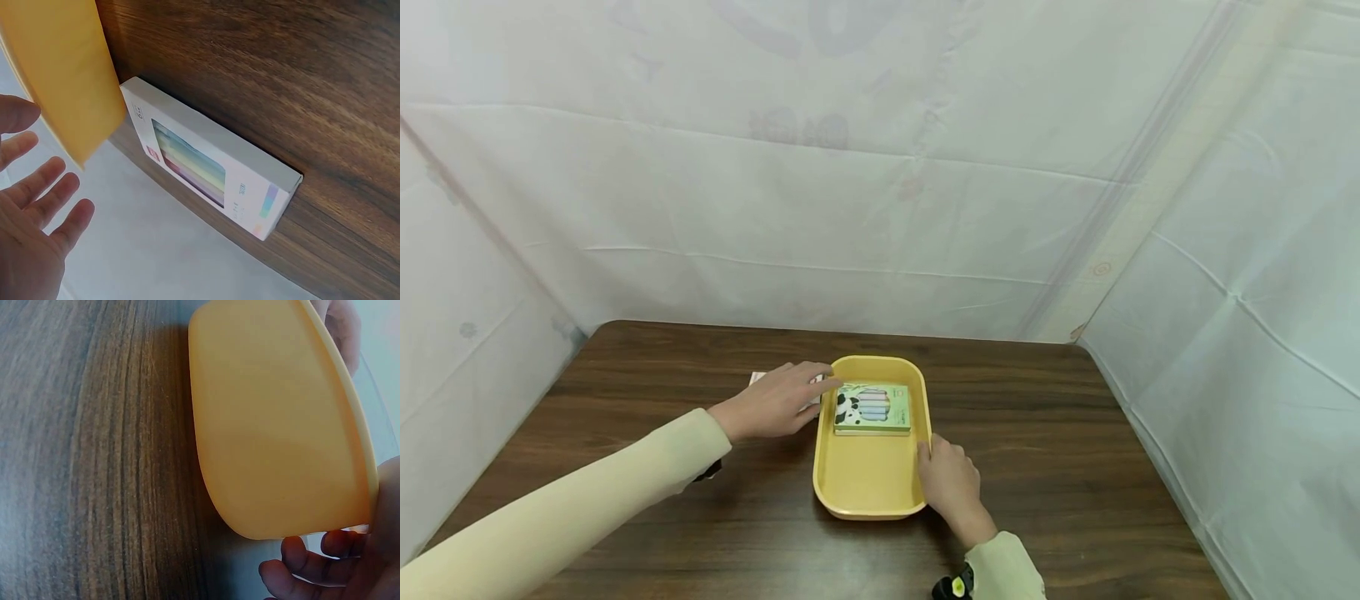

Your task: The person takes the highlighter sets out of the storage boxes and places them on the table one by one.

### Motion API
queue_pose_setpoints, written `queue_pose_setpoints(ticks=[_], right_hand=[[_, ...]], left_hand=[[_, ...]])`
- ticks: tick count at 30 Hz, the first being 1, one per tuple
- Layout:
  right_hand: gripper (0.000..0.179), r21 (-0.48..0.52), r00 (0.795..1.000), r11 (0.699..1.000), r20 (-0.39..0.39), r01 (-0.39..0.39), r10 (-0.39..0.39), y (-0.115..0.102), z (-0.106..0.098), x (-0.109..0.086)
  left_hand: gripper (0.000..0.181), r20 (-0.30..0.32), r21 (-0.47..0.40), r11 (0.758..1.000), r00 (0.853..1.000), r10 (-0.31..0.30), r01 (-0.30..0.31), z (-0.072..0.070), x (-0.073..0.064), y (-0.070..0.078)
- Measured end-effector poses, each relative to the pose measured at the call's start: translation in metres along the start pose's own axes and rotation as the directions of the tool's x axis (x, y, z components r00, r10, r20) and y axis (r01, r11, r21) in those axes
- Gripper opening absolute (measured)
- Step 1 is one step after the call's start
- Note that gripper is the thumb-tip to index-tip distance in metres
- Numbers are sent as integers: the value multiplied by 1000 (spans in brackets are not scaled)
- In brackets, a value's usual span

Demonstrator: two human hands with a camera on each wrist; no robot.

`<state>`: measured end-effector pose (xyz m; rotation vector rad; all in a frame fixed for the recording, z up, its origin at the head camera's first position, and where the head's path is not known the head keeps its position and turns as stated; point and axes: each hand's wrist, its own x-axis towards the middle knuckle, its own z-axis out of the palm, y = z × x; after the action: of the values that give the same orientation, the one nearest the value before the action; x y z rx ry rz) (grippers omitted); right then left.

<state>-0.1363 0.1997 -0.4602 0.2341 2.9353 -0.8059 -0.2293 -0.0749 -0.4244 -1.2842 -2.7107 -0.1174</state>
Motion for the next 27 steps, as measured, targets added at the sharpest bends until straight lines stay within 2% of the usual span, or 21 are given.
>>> queue_pose_setpoints(ticks=[7, 15, 27], right_hand=[[29, -4, 1000, 1000, 0, 3, -3, 1, 1, 1], [29, 6, 1000, 1000, -2, 7, -7, 1, 1, 0], [30, -2, 1000, 1000, -6, -1, 1, 2, 2, 2]], left_hand=[[39, -4, -29, 1000, 1000, -2, 2, 3, 3, 0], [39, -20, -60, 998, 1000, 24, -25, 3, 8, 3], [42, 43, -76, 996, 998, 49, -46, 3, 20, 9]])
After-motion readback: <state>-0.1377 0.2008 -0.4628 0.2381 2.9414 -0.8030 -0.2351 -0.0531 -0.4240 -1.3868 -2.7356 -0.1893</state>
